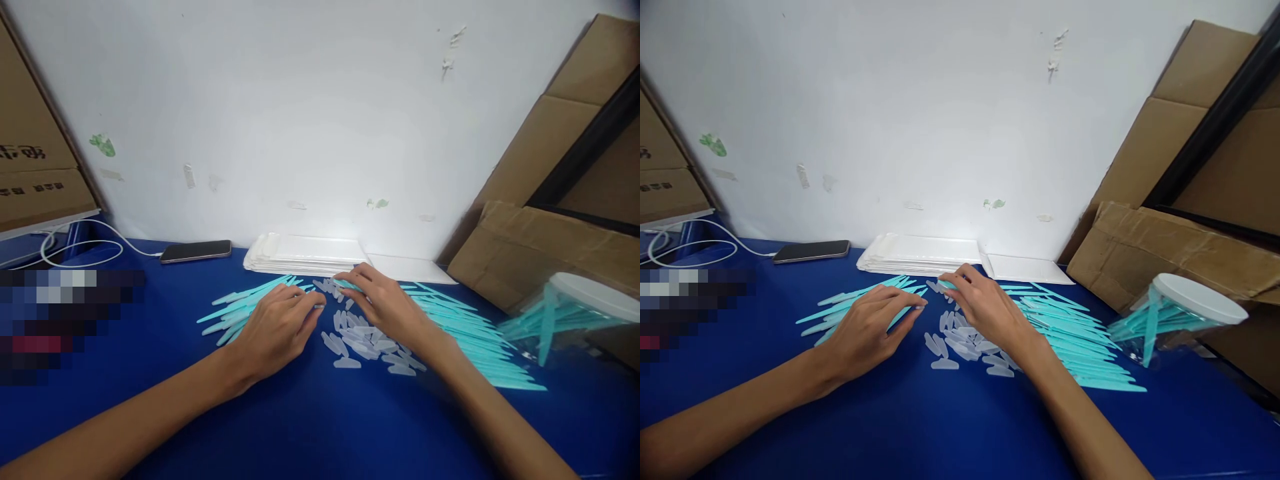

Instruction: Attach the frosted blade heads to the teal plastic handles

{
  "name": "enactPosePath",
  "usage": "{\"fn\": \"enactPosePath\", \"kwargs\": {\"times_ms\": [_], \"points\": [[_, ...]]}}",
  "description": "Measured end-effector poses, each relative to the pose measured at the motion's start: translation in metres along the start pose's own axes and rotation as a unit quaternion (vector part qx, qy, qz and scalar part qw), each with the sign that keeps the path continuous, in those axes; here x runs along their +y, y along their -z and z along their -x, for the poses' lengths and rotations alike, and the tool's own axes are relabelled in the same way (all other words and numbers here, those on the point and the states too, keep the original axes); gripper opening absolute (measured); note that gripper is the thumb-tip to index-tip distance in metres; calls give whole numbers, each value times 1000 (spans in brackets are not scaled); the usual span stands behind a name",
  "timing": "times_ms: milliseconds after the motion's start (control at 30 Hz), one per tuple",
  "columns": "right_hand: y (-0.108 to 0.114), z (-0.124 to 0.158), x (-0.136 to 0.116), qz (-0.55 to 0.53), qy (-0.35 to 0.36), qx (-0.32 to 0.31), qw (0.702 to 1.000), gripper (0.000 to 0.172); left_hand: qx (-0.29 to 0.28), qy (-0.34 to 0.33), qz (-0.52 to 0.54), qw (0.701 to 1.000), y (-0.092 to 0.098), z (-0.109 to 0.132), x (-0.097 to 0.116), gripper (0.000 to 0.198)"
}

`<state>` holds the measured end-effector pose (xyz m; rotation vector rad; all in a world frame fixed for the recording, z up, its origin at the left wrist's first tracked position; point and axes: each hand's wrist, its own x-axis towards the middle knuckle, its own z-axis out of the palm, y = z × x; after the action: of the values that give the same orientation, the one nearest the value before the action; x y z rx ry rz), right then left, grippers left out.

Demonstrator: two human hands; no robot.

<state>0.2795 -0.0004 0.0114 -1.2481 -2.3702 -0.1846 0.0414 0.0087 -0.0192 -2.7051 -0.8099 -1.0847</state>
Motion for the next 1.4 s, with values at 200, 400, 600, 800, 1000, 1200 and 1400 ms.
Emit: {"fn": "enactPosePath", "kwargs": {"times_ms": [200, 400, 600, 800, 1000, 1200, 1400], "points": [[-8, 0, -9, -21, 60, 14, 998, 32, 26, 51, 49, 997, -2, 1, -2, 12], [-9, 3, -5, 14, 43, 7, 999, 33, 34, 124, 145, 981, 1, -2, 8, 11], [-8, 3, -7, 11, 32, 4, 999, 36, 90, 210, 214, 950, 5, -7, 12, 7], [-9, 3, -7, 13, 38, -3, 999, 36, 79, 212, 264, 938, 4, -6, 10, 11], [-9, 3, -11, 8, 48, 6, 999, 35, 81, 247, 325, 910, 4, -7, 12, 14], [-10, 4, -14, -32, 51, 1, 998, 35, 38, 266, 338, 902, 6, -7, 13, 16], [-12, 4, -10, -38, 54, 12, 998, 35, 33, 265, 333, 904, 6, -8, 13, 15]]}}
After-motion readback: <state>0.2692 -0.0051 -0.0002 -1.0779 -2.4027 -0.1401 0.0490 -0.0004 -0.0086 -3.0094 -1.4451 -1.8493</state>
